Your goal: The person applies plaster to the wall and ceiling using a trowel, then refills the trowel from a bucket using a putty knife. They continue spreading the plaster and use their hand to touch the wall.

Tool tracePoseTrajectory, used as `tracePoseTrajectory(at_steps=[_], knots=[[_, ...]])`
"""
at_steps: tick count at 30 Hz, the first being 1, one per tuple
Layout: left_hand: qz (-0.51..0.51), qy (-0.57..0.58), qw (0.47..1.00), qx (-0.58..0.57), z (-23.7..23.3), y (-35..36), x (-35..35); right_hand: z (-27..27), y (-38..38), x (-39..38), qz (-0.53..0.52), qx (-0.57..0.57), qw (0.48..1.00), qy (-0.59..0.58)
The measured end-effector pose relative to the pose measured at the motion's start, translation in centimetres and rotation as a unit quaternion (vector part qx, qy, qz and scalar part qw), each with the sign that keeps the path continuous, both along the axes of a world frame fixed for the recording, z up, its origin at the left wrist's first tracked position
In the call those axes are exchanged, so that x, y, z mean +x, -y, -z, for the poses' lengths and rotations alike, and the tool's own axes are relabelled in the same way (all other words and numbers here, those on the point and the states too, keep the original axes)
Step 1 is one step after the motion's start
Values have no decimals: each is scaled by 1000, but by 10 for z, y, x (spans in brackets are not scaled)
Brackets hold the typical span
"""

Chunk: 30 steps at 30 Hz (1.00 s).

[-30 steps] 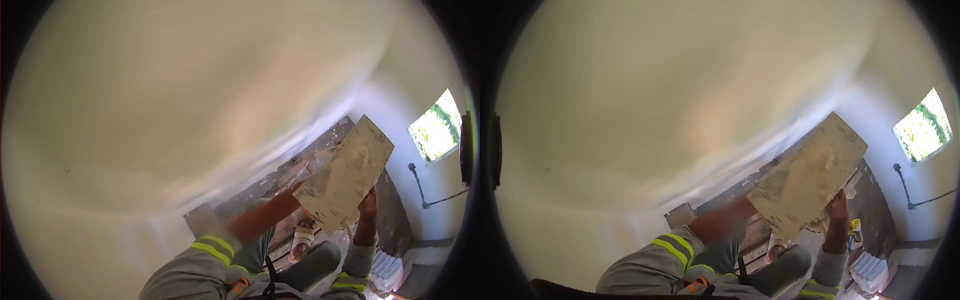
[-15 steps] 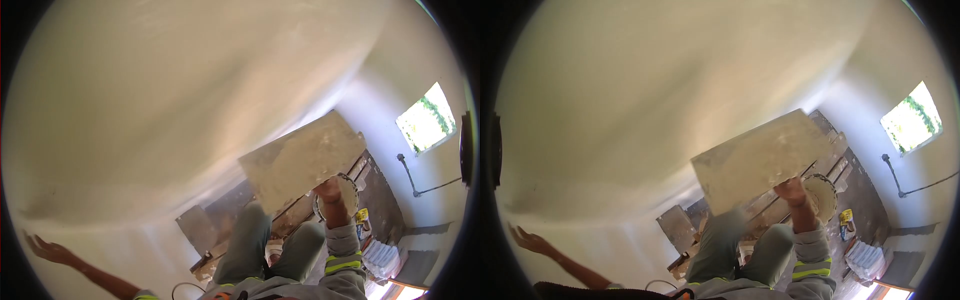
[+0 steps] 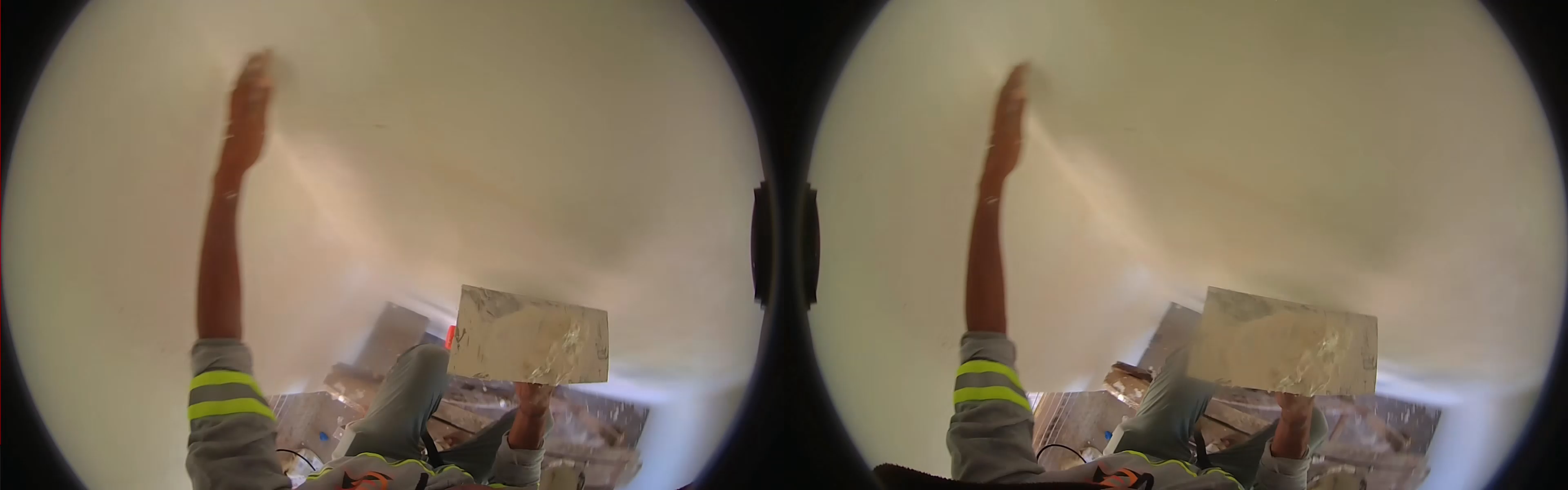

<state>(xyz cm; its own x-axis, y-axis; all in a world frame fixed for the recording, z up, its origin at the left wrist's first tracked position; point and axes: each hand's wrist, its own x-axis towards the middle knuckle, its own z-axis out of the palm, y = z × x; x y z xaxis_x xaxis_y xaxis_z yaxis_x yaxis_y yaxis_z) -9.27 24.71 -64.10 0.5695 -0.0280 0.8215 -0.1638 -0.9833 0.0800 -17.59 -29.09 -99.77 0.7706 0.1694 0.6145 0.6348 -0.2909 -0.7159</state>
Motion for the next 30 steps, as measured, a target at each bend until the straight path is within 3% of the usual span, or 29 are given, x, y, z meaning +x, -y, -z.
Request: tracePoseTrajectory(at_steps=[1, 2, 3, 4, 6, 7, 8, 10, 11, 13, 14, 16, 17, 18, 19, 20, 21, 22, 23, 25, 26, 27, 28, 29, 30], knots=[[-60, -3, 995, 81, 1, -4, -4, 2, -20, 7, -39, 12, 999, -15], [-100, 16, 981, 163, 4, -3, -8, 1, -28, 16, -18, -73, 996, 38], [-125, -8, 985, 117, 13, -10, -11, -20, -30, 22, 6, -127, 988, 91], [-123, -43, 988, 80, -19, 26, -19, -41, -32, 29, 33, -175, 973, 146], [-118, -86, 980, 133, -32, 35, -27, -77, -45, 52, 67, -228, 941, 240], [-113, -103, 976, 155, -43, 46, -31, -90, -47, 56, -18, -50, 994, 95], [-95, -119, 980, 129, -31, 47, -37, -88, -55, 53, -107, 126, 985, -53], [-66, -153, 985, 48, -43, 60, -33, -121, -58, 61, -231, 312, 898, -208], [-73, -151, 985, 49, -5, 51, -35, -100, -64, 57, -261, 332, 879, -220], [-92, -144, 984, 51, 7, 51, -33, -111, -64, 66, -216, 177, 952, -122], [-78, -148, 986, 29, 14, 58, -34, -112, -59, 68, -125, -5, 992, -7], [-50, -141, 989, 17, 11, 66, -34, -122, -59, 61, -121, 7, 992, -19], [-32, -140, 990, 2, 15, 69, -37, -141, -67, 45, -205, 192, 948, -151], [-32, -134, 990, 6, 17, 71, -39, -150, -71, 37, -275, 371, 846, -267], [-34, -129, 991, 11, 15, 70, -41, -150, -67, 41, -188, 158, 965, -96], [-34, -122, 992, 16, 11, 70, -42, -148, -62, 46, -79, -70, 991, 86], [-39, -146, 988, 16, 10, 69, -40, -145, -60, 53, 33, -292, 921, 257], [-44, -168, 985, 11, 4, 69, -44, -146, -69, 54, -58, -143, 980, 122], [-52, -189, 981, 7, -3, 66, -51, -148, -87, 57, -148, 15, 989, -18], [-87, -266, 960, -5, -16, 72, -64, -163, -114, 48, -185, 96, 975, -72], [-100, -300, 949, -11, -20, 73, -69, -180, -124, 45, -136, 19, 990, 25], [-63, -212, 975, 10, -19, 73, -84, -207, -128, 31, -223, 170, 955, -95], [-25, -121, 992, 36, -14, 81, -104, -234, -132, 18, -281, 335, 877, -198], [9, -31, 998, 58, -9, 77, -122, -254, -133, 18, -290, 335, 879, -177], [-19, 46, 997, 51, -20, 76, -156, -269, -132, 19, -293, 336, 881, -156]])
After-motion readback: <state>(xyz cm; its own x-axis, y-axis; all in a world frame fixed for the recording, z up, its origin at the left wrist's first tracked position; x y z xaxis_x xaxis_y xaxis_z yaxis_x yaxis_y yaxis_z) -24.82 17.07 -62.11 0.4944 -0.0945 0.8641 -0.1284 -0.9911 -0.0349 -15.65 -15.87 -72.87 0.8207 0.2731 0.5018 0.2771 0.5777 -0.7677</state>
